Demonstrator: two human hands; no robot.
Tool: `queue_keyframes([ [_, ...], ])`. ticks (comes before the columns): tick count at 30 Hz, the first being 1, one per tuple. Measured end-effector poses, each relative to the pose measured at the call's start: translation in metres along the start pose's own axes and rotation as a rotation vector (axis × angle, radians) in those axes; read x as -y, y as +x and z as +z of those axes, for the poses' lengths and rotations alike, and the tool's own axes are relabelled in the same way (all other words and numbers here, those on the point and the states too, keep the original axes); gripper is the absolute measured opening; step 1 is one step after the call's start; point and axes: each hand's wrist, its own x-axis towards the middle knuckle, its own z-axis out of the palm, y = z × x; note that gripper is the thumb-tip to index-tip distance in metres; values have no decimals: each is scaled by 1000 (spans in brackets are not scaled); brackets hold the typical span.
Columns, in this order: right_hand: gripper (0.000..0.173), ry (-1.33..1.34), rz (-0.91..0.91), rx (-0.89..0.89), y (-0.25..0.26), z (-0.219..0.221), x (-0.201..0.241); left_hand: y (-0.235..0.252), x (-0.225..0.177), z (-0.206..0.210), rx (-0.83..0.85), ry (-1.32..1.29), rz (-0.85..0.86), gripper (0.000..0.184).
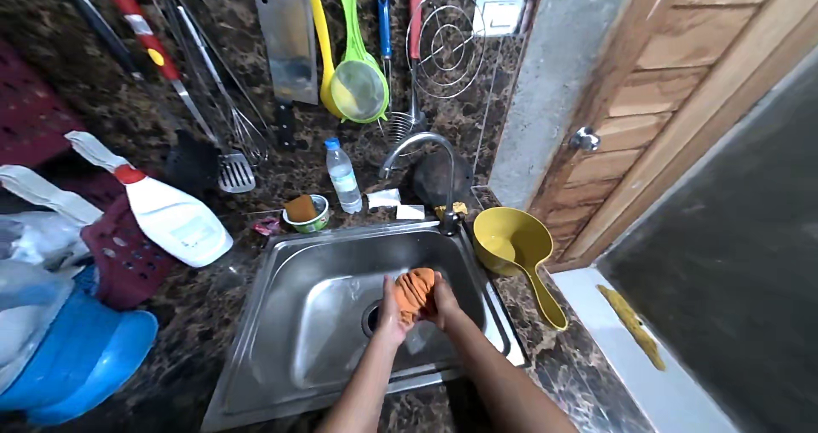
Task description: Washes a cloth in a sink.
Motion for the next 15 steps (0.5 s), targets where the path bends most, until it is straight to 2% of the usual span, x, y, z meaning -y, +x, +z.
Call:
queue_keyframes([
  [2, 72, -207, -72, -95, 14, -6, -9, -5, 16, 10, -13, 174, 331, 47],
  [4, 56, -412, -131, -145, 25, -9, -19, -11, 31, 21, -59, 425, 593, 51],
  [5, 46, -524, -131, -135, 30, -11, -23, -16, 34, 27, -97, 544, 655, 53],
  [7, 42, -647, -113, -117, 37, -9, -31, -28, 33, 32, -164, 720, 676, 48],
  [12, 41, -324, -131, -159, 13, 16, -30, -8, 17, 11, -227, 865, 677, 35],
  [15, 43, -327, -162, -80, -3, 21, -12, 4, 1, -4, -233, 987, 537, 42],
])
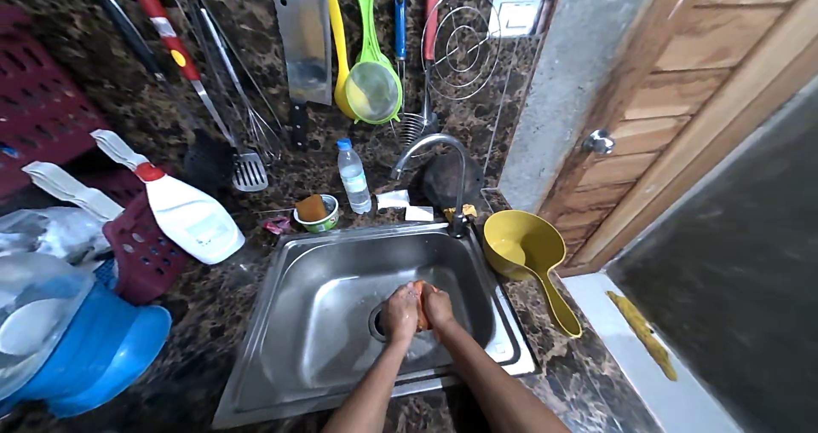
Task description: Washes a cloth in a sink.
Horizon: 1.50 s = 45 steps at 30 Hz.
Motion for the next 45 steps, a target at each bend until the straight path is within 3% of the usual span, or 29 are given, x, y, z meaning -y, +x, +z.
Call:
queue_keyframes([
  [3, 43, -38, -91, 34, -10, -15, 24, 23, 31, -13, 194, 51, -102, 60],
  [5, 42, -114, -108, 102, -6, -27, 38, 33, 48, -24, 303, 29, -89, 58],
  [6, 40, -169, -109, 135, -3, -29, 40, 34, 54, -30, 340, 15, -74, 67],
  [8, 35, -276, -123, 211, 2, -26, 39, 31, 51, -34, 428, 4, 20, 110],
  [9, 33, -302, -124, 249, 2, -21, 39, 29, 48, -31, 461, 5, 77, 123],
  [10, 31, -287, -127, 275, -2, -15, 42, 27, 45, -25, 467, -16, 113, 124],
  [13, 26, -103, -141, 299, -18, 1, 57, 22, 42, -8, 350, -250, 83, 84],
  [16, 25, 88, -130, 214, -20, -6, 70, 33, 38, -19, 308, -372, 18, 50],
  [20, 38, 97, -94, -45, 9, -36, 40, 60, 21, -61, 593, -15, 151, 58],
  [22, 43, -9, -28, -57, 27, -46, 4, 56, -2, -75, 613, 134, 271, 61],
  [25, 51, -44, 177, 149, 37, -41, -37, 37, -28, -76, 592, 218, 425, 62],
  [27, 77, 80, 352, 365, 19, -31, -30, 22, -32, -67, 581, 272, 538, 61],
  [28, 80, 136, 368, 461, 5, -27, -19, 13, -31, -62, 561, 302, 597, 59],
  [31, 71, 297, 325, 309, -45, -8, 33, -26, -44, -76, 581, 356, 649, 52],
  [34, 71, 605, 283, 438, 13, -13, -13, -39, -8, -62, 381, 134, 762, 38],
  [36, 66, 676, 320, 440, 31, -12, -25, -41, 14, -55, 215, -121, 693, 33],
  [39, 67, 782, 330, 443, 43, -15, -24, -33, 33, -55, 78, -336, 437, 30],
  [42, 69, 828, 328, 344, 37, -13, -5, -17, 49, -50, 167, -556, 172, 37],
  [45, 73, 812, 280, 292, 25, -11, 7, -6, 50, -49, 416, -916, -267, 55],
])
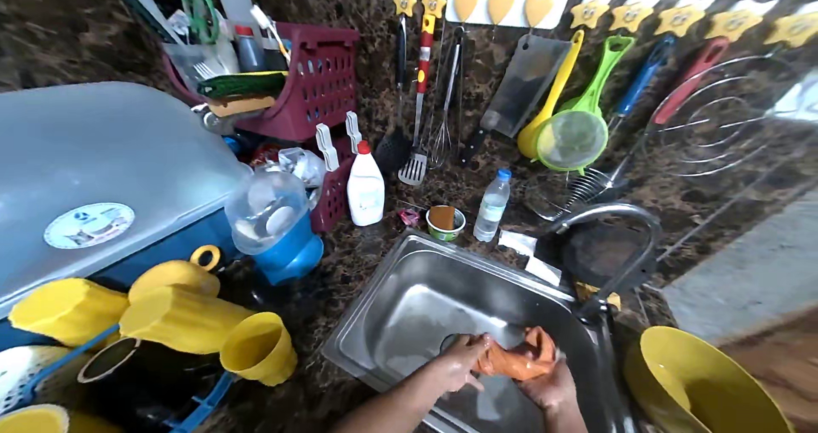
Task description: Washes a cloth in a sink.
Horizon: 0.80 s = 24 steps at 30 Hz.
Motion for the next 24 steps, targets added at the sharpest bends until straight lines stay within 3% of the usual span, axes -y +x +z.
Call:
queue_keyframes([
  [2, 72, -102, -61, 70, -2, -4, -2, 6, -5, 0, 43, -104, -142, 55],
  [4, 56, -235, -116, 110, -1, -12, -4, 9, -11, 3, 26, -97, -152, 51],
  [6, 35, -444, -114, 77, -3, -19, -3, 9, -19, 8, -16, 40, -28, 49],
  [8, 23, -685, -10, 83, -6, -27, 0, 9, -29, 13, -37, 359, 179, 44],
  [12, 37, -904, 242, 61, -13, -28, -7, -7, -51, 30, 116, 1025, 513, 39],
  [14, 43, -813, 278, 43, -19, -25, -8, -12, -46, 34, 282, 1267, 709, 29],
  [16, 58, -551, 228, 48, -24, -23, -5, -16, -34, 35, 447, 1447, 910, 19],
  [19, 80, -388, 190, 127, -13, -25, -2, -25, -18, 39, 597, 1582, 1163, 18],
  [20, 77, -401, 182, 158, -8, -27, -3, -28, -14, 41, 606, 1597, 1236, 17],
  [22, 52, -454, 165, 214, -2, -29, -4, -35, -15, 46, 569, 1544, 1292, 15],
  [24, 36, -421, 70, 85, -15, -13, -8, -27, -12, 44, 398, 1342, 1351, 17],
])
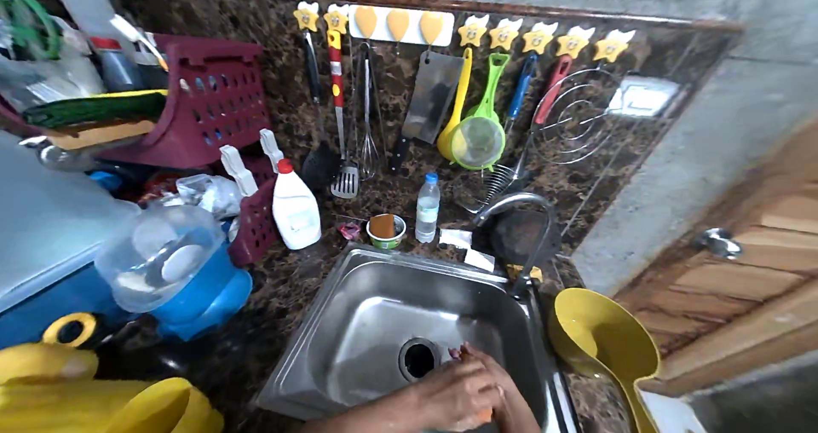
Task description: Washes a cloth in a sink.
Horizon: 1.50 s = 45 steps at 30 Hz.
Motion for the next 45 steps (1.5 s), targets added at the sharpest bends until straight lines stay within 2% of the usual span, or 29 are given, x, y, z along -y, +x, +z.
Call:
queue_keyframes([
  [2, 32, 132, -174, -138, 0, 7, -2, -3, 13, 14, -283, -118, -161, 24],
  [4, 23, 215, -359, -236, 2, 18, 4, 1, 16, 24, -558, -258, -399, 29],
  [7, 34, 148, -564, -394, -12, 48, 23, 25, 12, 36, -966, -556, -789, 26],
  [9, 40, 1, -708, -421, -21, 60, 32, 42, 9, 30, -1081, -928, -1060, 21],
  [11, 35, -178, -924, -351, -26, 61, 33, 55, 9, 13, -1073, -1336, -1272, 30],
  [13, 32, -417, -1194, -261, -25, 58, 30, 60, 11, -3, -958, -1643, -1312, 40],
  [15, 41, -720, -1417, -187, -26, 54, 26, 54, 25, -6, -728, -1829, -1124, 52],
  [16, 42, -883, -1529, -140, -26, 51, 25, 46, 41, -1, -529, -1835, -969, 55],
  [18, 34, -1194, -1730, -63, -33, 54, 26, 41, 74, 2, -153, -1678, -746, 51],
  [21, 21, -1502, -1855, 70, -51, 65, 23, 67, 74, -43, 307, -1220, -771, 48],
  [23, 21, -1635, -1882, 150, -53, 67, 15, 84, 66, -58, 527, -1029, -760, 49],
  [26, 20, -1761, -1816, 269, -45, 61, -3, 94, 56, -56, 705, -923, -789, 40],
  [30, 17, -1930, -1519, 326, -39, 54, -23, 96, 46, -37, 863, -658, -733, 42],
  [31, 18, -1990, -1343, 361, -41, 56, -24, 94, 45, -31, 879, -587, -716, 43],
  [33, 23, -2076, -859, 451, -46, 64, -23, 90, 42, -18, 904, -477, -703, 45],
  [35, 30, -2034, -506, 442, -45, 71, -24, 84, 43, -5, 923, -374, -689, 47],
  [38, 37, -1955, -387, 375, -33, 68, -38, 72, 50, 16, 907, -230, -605, 49],
  [40, 40, -1947, -233, 429, -22, 68, -43, 64, 53, 27, 886, -160, -567, 49],
  [43, 41, -1842, -138, 396, -7, 63, -60, 54, 50, 38, 839, -101, -610, 49],
  [45, 43, -1751, -2, 373, -16, 70, -52, 52, 49, 45, 822, -82, -665, 49],
])
